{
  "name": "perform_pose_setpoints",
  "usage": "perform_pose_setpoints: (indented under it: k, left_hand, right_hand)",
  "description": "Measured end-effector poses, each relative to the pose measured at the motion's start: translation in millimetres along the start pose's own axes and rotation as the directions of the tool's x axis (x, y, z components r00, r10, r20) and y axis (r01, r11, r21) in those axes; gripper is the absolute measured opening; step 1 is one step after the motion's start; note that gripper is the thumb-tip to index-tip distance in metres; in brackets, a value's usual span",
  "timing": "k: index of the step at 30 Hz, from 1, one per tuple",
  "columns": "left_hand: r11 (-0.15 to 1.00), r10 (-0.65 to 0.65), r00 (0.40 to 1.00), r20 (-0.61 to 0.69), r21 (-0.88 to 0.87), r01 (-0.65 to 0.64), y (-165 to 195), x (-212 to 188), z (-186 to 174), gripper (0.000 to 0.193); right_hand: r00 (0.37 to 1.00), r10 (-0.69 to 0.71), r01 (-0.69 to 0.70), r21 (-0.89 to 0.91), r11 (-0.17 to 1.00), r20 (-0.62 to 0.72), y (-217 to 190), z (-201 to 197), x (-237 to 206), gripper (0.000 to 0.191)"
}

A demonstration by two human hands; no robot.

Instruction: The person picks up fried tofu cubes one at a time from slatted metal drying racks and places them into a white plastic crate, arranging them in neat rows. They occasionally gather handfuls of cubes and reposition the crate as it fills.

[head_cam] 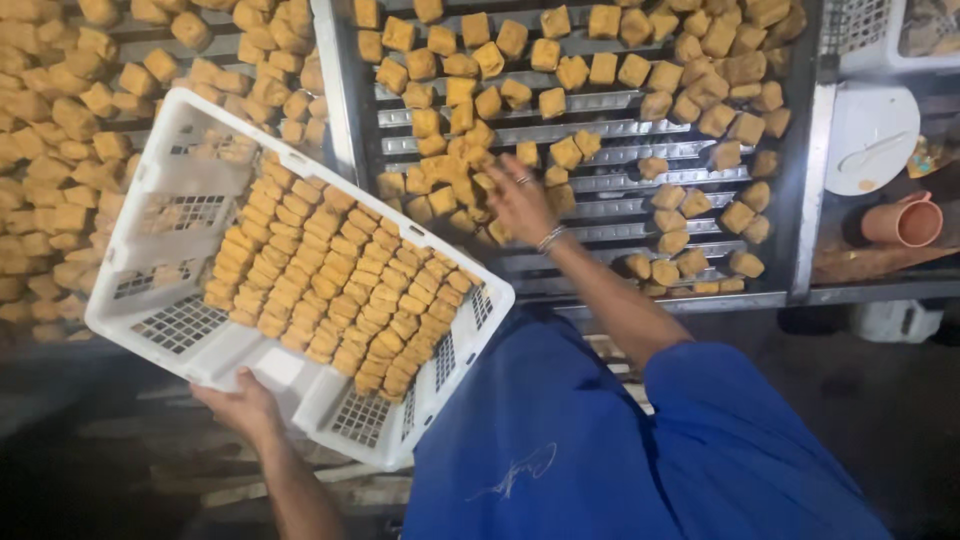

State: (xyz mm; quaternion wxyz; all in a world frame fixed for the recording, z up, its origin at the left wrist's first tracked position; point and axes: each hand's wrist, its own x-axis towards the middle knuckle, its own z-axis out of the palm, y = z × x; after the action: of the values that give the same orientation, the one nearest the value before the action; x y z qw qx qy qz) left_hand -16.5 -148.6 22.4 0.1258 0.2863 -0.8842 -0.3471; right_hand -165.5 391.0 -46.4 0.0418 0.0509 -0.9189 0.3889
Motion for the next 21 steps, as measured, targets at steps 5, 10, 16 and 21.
perform_pose_setpoints:
  k: [5,10,16,21]
  left_hand:
    - [0.997,0.002,0.999,-0.04,0.073,0.001,17,2,-1,0.071]
    - [0.998,0.053,0.998,-0.031,0.038,-0.052,19,0,-1,0.067]
    - [0.995,0.043,0.998,-0.043,-0.087,-0.047,18,1,1,0.069]
    - [1.0,0.01,0.999,-0.034,-0.003,-0.01,16,-1,0,0.067]
  right_hand:
    - [0.953,0.177,-0.151,0.124,0.981,-0.246,61,-73,14,0.019]
    - [0.966,0.158,-0.205,-0.24,0.949,-0.203,86,-103,5,0.024]
    - [0.968,0.145,-0.19,-0.222,0.956,-0.205,91,-119,-3,0.051]
    - [0.971,-0.116,0.043,-0.326,0.945,-0.211,91,-126,1,0.039]
